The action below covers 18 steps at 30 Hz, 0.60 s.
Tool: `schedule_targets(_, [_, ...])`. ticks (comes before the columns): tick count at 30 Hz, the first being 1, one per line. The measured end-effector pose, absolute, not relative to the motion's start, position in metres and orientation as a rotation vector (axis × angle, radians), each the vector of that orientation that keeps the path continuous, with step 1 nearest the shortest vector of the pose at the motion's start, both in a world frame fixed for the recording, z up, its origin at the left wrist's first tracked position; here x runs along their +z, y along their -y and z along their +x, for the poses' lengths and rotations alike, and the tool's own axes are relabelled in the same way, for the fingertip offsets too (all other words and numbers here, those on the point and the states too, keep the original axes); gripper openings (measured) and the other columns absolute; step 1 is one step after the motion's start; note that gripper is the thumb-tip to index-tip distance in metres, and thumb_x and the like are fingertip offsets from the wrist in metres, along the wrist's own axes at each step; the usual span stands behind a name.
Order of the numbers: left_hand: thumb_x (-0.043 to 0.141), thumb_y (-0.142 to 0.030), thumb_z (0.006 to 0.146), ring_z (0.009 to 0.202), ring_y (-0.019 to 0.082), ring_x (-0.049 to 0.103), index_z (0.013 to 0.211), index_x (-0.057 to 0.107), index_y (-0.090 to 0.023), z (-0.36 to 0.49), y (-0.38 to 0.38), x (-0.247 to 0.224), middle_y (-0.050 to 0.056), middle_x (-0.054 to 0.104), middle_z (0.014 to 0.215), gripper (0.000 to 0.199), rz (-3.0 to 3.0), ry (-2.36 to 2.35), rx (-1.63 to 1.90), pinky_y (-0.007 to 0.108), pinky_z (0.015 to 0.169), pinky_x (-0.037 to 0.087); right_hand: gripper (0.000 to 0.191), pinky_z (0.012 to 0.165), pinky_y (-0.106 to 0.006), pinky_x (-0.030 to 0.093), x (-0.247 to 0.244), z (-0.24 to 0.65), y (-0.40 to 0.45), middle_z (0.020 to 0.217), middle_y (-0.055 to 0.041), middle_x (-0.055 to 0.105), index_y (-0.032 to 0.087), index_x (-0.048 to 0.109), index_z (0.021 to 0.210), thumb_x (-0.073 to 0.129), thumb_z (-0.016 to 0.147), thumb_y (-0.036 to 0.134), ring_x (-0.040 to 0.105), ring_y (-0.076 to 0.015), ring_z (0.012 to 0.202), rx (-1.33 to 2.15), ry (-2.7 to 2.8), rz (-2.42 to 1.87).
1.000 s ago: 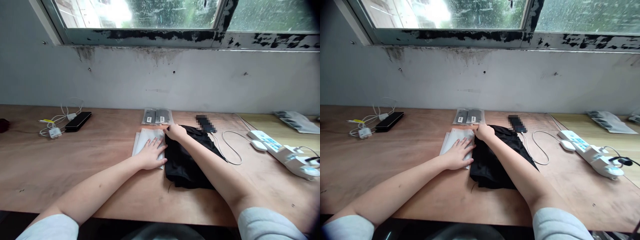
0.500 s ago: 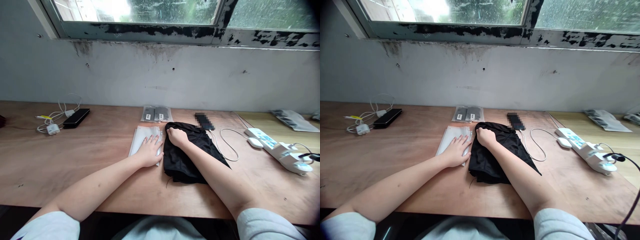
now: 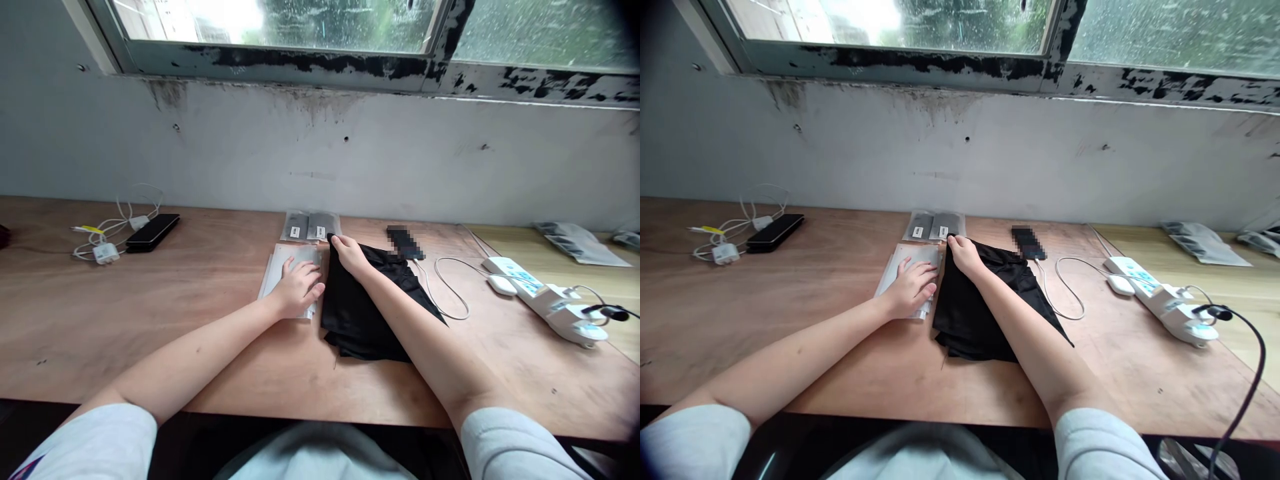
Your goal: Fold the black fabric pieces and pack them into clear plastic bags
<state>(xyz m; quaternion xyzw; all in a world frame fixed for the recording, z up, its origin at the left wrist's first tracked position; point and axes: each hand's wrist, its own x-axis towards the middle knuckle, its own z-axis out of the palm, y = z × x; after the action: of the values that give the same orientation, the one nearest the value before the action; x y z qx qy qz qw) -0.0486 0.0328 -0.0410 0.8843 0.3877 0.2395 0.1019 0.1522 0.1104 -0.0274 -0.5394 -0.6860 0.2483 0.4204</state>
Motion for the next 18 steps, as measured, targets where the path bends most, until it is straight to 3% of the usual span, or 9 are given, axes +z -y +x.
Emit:
schedule_targets(2, [0.049, -0.043, 0.098, 0.12, 0.03, 0.059, 0.109, 0.064, -0.019, -0.045, -0.024, -0.029, 0.011, 0.068, 0.119, 0.03, 2.371, -1.141, 0.769, 0.06, 0.113, 0.032, 0.045, 0.063, -0.024, 0.037, -0.013, 0.141, -0.107, 0.072, 0.001, 0.055, 0.02, 0.052, 0.076, 0.035, 0.097, 0.056, 0.05, -0.0146, 0.07, 0.674, 1.716, -1.327])
schedule_targets(4, [0.056, -0.038, 0.092, 0.098, 0.025, 0.067, 0.106, 0.057, -0.019, -0.042, -0.019, -0.017, 0.008, 0.069, 0.099, 0.024, 1.989, -1.137, 0.728, 0.046, 0.094, 0.05, 0.043, 0.063, -0.023, 0.04, 0.002, 0.132, -0.103, 0.074, 0.0002, 0.059, 0.019, 0.055, 0.08, 0.037, 0.098, 0.055, 0.053, -0.0146, 0.07, 0.686, 1.772, -1.413])
schedule_targets(6, [0.058, -0.027, 0.086, 0.078, 0.02, 0.068, 0.112, 0.049, -0.019, -0.044, -0.019, -0.006, 0.003, 0.066, 0.083, 0.029, 1.629, -1.087, 0.609, 0.035, 0.076, 0.054, 0.042, 0.064, -0.023, 0.042, 0.015, 0.133, -0.101, 0.077, -0.0023, 0.064, 0.019, 0.059, 0.084, 0.043, 0.098, 0.055, 0.058, -0.0156, 0.07, 0.701, 1.91, -1.543])
schedule_targets(8, [0.057, -0.02, 0.081, 0.072, 0.017, 0.067, 0.119, 0.043, -0.019, -0.05, -0.021, 0.001, -0.002, 0.061, 0.075, 0.041, 1.457, -1.03, 0.547, 0.03, 0.071, 0.052, 0.041, 0.069, -0.025, 0.046, 0.026, 0.145, -0.102, 0.085, -0.0075, 0.071, 0.018, 0.064, 0.088, 0.047, 0.097, 0.054, 0.064, -0.0185, 0.077, 0.662, 2.077, -1.661])
schedule_targets(13, [0.06, -0.037, 0.086, 0.074, 0.017, 0.066, 0.134, 0.039, -0.022, -0.057, -0.019, -0.004, -0.002, 0.062, 0.083, 0.055, 1.673, -1.266, 0.483, 0.028, 0.064, 0.05, 0.04, 0.086, -0.036, 0.05, 0.035, 0.208, -0.114, 0.124, -0.0196, 0.068, 0.015, 0.066, 0.122, 0.058, 0.093, 0.042, 0.065, -0.0317, 0.11, 0.3, 2.239, -2.143])
schedule_targets(16, [0.06, -0.046, 0.089, 0.081, 0.019, 0.067, 0.149, 0.029, -0.024, -0.046, -0.009, -0.012, 0.002, 0.066, 0.095, 0.072, 1.888, -1.239, 0.438, 0.03, 0.07, 0.052, 0.071, 0.08, -0.032, 0.054, 0.031, 0.238, -0.115, 0.138, -0.0152, 0.061, 0.024, 0.045, 0.15, 0.07, 0.084, 0.03, 0.067, -0.0273, 0.106, 0.646, 2.407, -2.087])
schedule_targets(18, [0.06, -0.044, 0.09, 0.088, 0.02, 0.068, 0.157, 0.02, -0.027, -0.037, -0.002, -0.014, 0.003, 0.066, 0.105, 0.08, 2.009, -1.139, 0.459, 0.032, 0.077, 0.054, 0.093, 0.072, -0.028, 0.056, 0.027, 0.247, -0.114, 0.146, -0.0121, 0.054, 0.034, 0.03, 0.157, 0.074, 0.077, 0.02, 0.069, -0.0216, 0.096, 0.898, 2.441, -1.974])
